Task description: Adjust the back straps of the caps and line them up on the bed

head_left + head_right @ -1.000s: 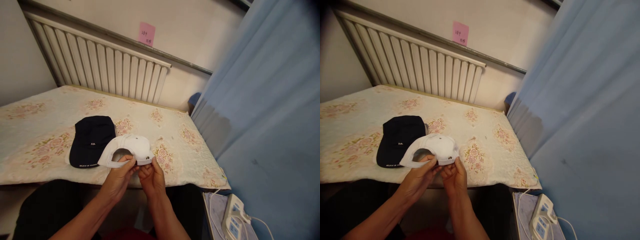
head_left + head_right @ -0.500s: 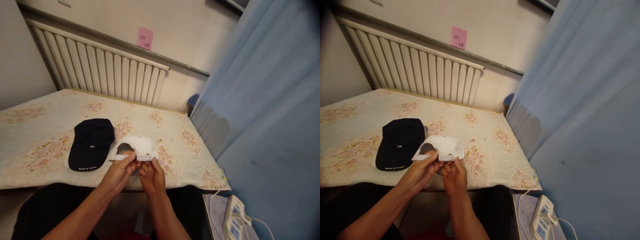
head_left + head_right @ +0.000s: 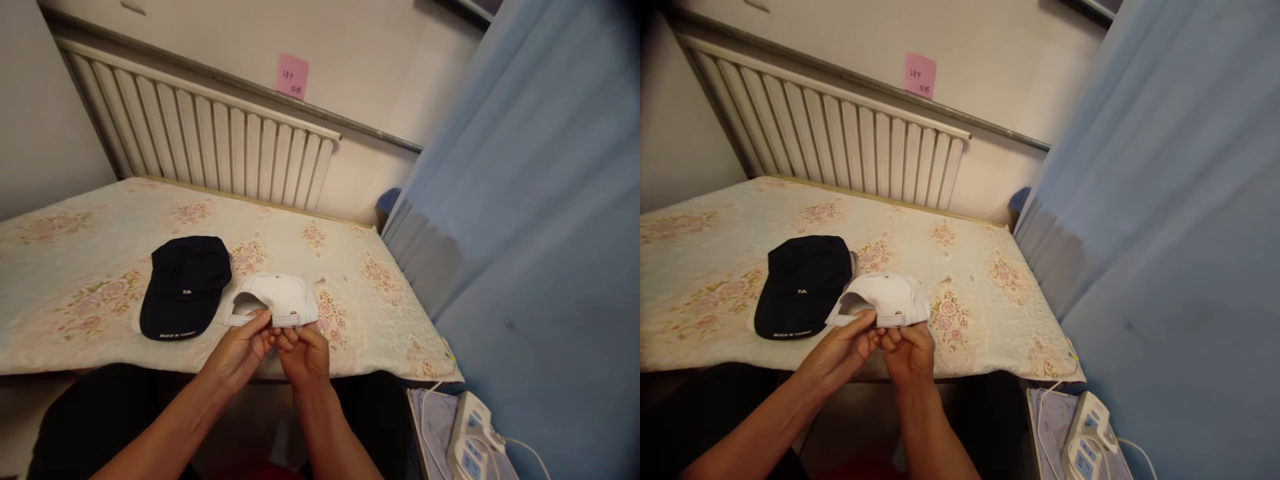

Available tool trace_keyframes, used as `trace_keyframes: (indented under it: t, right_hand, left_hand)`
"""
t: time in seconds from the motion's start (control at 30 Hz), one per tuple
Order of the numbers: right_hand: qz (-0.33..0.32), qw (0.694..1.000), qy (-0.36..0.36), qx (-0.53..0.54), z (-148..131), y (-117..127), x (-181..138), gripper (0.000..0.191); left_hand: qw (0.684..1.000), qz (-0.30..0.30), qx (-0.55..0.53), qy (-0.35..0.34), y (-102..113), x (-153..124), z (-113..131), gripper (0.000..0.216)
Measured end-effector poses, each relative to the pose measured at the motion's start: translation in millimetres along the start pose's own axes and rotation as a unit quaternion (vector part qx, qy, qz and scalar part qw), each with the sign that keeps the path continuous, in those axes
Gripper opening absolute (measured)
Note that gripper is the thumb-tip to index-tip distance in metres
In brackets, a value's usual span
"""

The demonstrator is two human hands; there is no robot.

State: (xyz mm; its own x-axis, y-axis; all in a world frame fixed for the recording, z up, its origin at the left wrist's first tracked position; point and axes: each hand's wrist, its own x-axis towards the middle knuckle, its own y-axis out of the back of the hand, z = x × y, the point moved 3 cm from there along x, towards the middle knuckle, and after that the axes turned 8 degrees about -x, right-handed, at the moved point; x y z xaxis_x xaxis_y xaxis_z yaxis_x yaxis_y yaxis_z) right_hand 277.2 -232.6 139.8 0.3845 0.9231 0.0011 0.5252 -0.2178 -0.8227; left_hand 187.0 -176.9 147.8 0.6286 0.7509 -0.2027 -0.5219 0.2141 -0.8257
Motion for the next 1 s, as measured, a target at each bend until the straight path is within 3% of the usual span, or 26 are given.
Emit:
trace_keyframes:
  t: [0.43, 0.57, 0.67, 0.77, 0.87, 0.93, 1.0]
  right_hand:
    - [-0.045, 0.995, 0.001, -0.085, 6, 2, 2, 0.021]
    - [-0.025, 0.997, -0.002, -0.078, 4, 1, 1, 0.018]
    - [-0.02, 0.997, -0.004, -0.074, 3, 1, 1, 0.022]
    - [-0.017, 0.997, -0.009, -0.073, 2, 2, 1, 0.021]
    - [-0.01, 0.997, -0.017, -0.075, 3, 2, 1, 0.022]
    - [-0.012, 0.998, -0.017, -0.067, 4, 2, 1, 0.023]
    - [-0.015, 0.998, -0.011, -0.055, 5, 3, 1, 0.023]
  left_hand:
    - [0.999, 0.016, -0.008, 0.034, 4, -6, -1, 0.003]
    - [0.998, 0.03, 0.016, 0.043, 6, -12, 0, 0.007]
    - [0.992, 0.015, 0.081, 0.091, 12, -22, -2, 0.022]
    - [0.973, -0.038, 0.177, 0.142, 18, -37, -8, 0.037]
    - [0.932, -0.099, 0.311, 0.156, 18, -51, -10, 0.033]
    - [0.903, -0.114, 0.395, 0.123, 13, -57, -7, 0.027]
    - [0.878, -0.115, 0.463, 0.044, 5, -59, 1, 0.023]
